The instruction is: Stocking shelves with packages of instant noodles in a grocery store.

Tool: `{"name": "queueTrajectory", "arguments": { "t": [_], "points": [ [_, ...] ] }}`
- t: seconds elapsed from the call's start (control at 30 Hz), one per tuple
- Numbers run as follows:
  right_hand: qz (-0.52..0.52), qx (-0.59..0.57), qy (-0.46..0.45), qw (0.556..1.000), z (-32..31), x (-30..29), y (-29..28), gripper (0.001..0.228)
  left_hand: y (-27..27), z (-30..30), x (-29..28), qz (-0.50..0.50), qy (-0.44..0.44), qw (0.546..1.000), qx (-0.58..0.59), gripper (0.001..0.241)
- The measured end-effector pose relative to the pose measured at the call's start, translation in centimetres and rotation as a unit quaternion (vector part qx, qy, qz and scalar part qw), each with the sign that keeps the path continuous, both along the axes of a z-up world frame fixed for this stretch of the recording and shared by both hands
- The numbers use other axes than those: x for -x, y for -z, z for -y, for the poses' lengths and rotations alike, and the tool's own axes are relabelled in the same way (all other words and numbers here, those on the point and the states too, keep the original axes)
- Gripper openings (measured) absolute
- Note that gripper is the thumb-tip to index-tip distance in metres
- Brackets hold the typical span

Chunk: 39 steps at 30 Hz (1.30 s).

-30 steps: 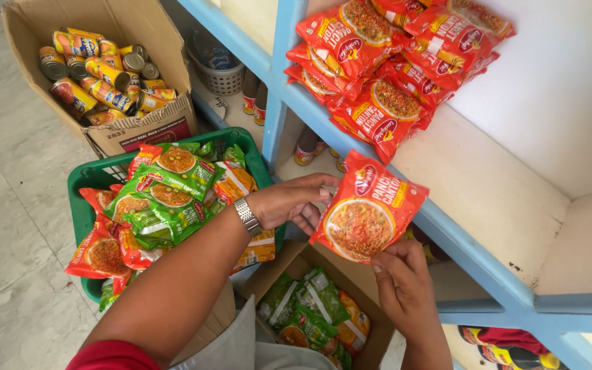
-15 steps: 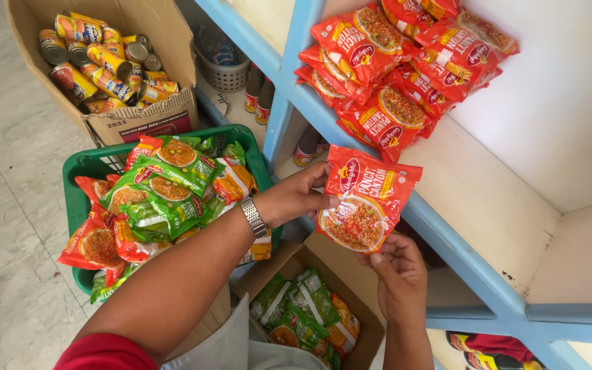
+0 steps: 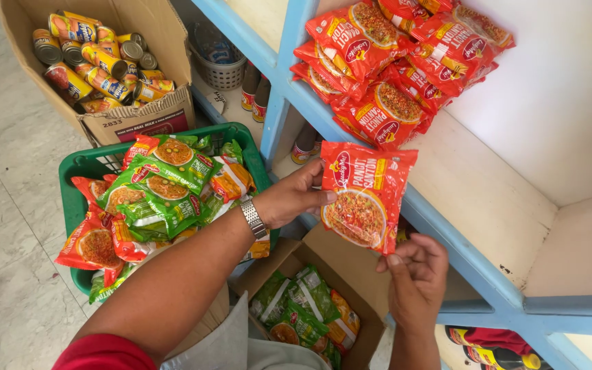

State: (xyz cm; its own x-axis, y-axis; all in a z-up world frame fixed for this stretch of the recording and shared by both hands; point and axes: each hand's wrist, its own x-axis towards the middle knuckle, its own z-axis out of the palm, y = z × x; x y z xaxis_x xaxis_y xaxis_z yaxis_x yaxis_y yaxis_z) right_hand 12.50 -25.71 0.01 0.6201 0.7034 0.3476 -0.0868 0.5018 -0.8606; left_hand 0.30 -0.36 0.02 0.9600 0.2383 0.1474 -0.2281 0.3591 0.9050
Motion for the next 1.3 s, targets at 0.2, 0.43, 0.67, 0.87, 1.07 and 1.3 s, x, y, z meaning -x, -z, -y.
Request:
{"name": "queueTrajectory", "arguments": {
  "t": [0.2, 0.43, 0.67, 0.87, 1.07, 1.3],
  "points": [
    [0.211, 0.071, 0.135, 0.965, 1.7, -1.2, -1.2, 0.044, 1.2, -1.0, -0.4, 0.019, -0.065, 0.997, -0.031, 0.055],
    [0.186, 0.086, 0.12, 0.971, 0.0, -0.2, -1.4, 0.047, 1.4, 1.3, -0.5, 0.083, -0.029, 0.984, -0.157, 0.055],
    [0.066, 0.097, 0.11, 0.987, -0.3, -0.6, 1.0, 0.036, -0.4, 3.0, 0.2, -0.053, 0.036, 0.971, -0.231, 0.061],
    [0.038, 0.065, 0.093, 0.993, -0.3, -0.9, 0.4, 0.034, 1.5, 2.4, -0.8, 0.022, 0.006, 0.975, -0.222, 0.062],
    [0.204, 0.115, 0.129, 0.964, -0.9, 0.1, -0.1, 0.027, 2.3, 1.5, -1.0, 0.084, -0.056, 0.957, -0.272, 0.023],
    [0.101, 0.115, 0.118, 0.981, -1.3, -0.2, 0.8, 0.028, 0.5, 2.1, -0.4, 0.056, -0.095, 0.949, -0.295, 0.014]
  ]
}}
